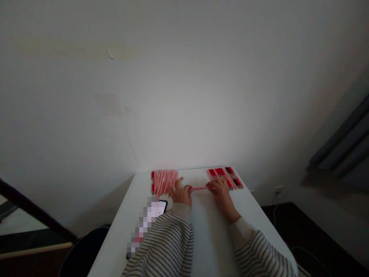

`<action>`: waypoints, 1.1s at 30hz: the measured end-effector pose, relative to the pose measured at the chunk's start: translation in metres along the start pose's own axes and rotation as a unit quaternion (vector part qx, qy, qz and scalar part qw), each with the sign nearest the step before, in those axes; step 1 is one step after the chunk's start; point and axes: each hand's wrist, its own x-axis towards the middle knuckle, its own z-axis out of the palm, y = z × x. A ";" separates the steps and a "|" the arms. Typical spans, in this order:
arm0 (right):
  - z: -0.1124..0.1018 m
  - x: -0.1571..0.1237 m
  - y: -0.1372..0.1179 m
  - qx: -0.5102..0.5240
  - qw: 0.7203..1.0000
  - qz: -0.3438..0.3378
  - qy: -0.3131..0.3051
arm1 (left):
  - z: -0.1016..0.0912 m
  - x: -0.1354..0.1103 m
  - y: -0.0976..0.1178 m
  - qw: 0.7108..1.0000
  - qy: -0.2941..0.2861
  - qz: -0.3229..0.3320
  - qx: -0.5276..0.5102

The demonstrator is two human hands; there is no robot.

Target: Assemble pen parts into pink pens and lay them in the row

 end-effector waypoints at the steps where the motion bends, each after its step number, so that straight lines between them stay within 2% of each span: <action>1: 0.000 0.000 0.000 -0.001 1.000 -0.001 0.001 | 0.000 0.000 0.000 1.000 -0.006 -0.001 0.004; 9: 0.000 -0.001 0.000 -0.028 1.000 -0.003 -0.002 | -0.004 0.000 0.001 1.000 0.000 -0.005 -0.015; 18: 0.001 -0.003 0.001 -0.009 0.999 0.026 -0.018 | -0.005 -0.001 0.002 1.000 0.029 -0.009 -0.008; 22: 0.002 -0.004 0.003 -0.007 1.000 0.022 -0.015 | -0.006 0.000 0.003 1.000 0.020 -0.016 -0.007; 26: 0.001 -0.003 0.001 -0.026 0.999 0.019 -0.024 | -0.007 0.000 0.003 1.000 0.014 -0.011 -0.011; 33: 0.003 -0.003 0.002 -0.075 0.997 0.015 -0.024 | -0.006 -0.001 0.002 0.999 0.040 0.003 -0.020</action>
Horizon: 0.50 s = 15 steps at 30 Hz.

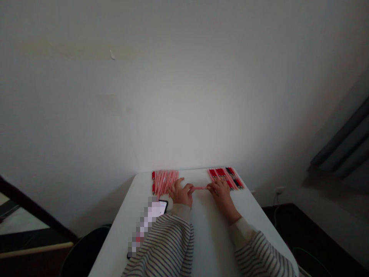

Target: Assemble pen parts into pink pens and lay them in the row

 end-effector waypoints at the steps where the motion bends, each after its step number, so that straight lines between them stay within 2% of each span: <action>1: 0.000 0.000 0.000 0.001 1.000 0.000 -0.001 | 0.000 0.000 0.000 1.000 0.002 -0.001 0.000; 7: -0.001 -0.001 0.001 0.016 1.000 -0.002 0.001 | 0.001 0.000 -0.001 1.000 0.000 -0.007 0.001; 15: 0.001 -0.001 0.001 -0.020 1.000 0.000 0.006 | -0.001 0.001 0.000 1.000 -0.009 0.000 -0.004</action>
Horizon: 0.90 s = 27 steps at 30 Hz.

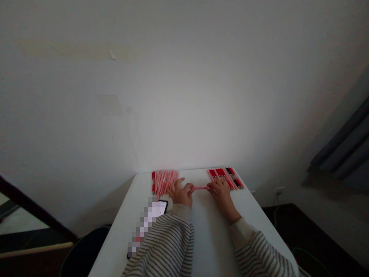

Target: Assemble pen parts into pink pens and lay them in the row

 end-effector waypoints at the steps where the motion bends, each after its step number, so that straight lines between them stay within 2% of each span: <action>1: 0.000 0.000 0.000 -0.004 1.000 0.000 0.000 | 0.000 0.000 0.000 1.000 0.000 -0.002 0.003; 9: 0.002 0.002 0.004 0.004 1.000 -0.004 0.021 | 0.000 0.001 -0.002 1.000 -0.004 -0.020 0.017; 21: 0.002 0.001 0.005 -0.013 1.000 0.008 0.005 | -0.002 0.000 -0.001 1.000 0.004 -0.007 0.000; 27: 0.004 0.002 0.006 -0.001 1.000 -0.012 0.024 | 0.001 0.000 -0.002 1.000 0.015 -0.016 0.012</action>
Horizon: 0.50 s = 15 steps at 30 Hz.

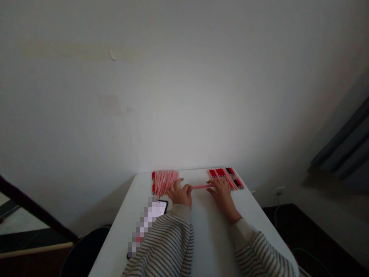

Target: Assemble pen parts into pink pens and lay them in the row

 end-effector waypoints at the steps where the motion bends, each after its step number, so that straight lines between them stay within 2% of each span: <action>1: 0.000 0.000 0.000 0.000 1.000 0.002 0.002 | 0.000 0.000 0.000 1.000 -0.004 -0.001 0.001; 15: 0.003 0.000 0.004 0.012 1.000 0.003 0.002 | -0.001 -0.001 0.001 1.000 -0.023 -0.001 -0.002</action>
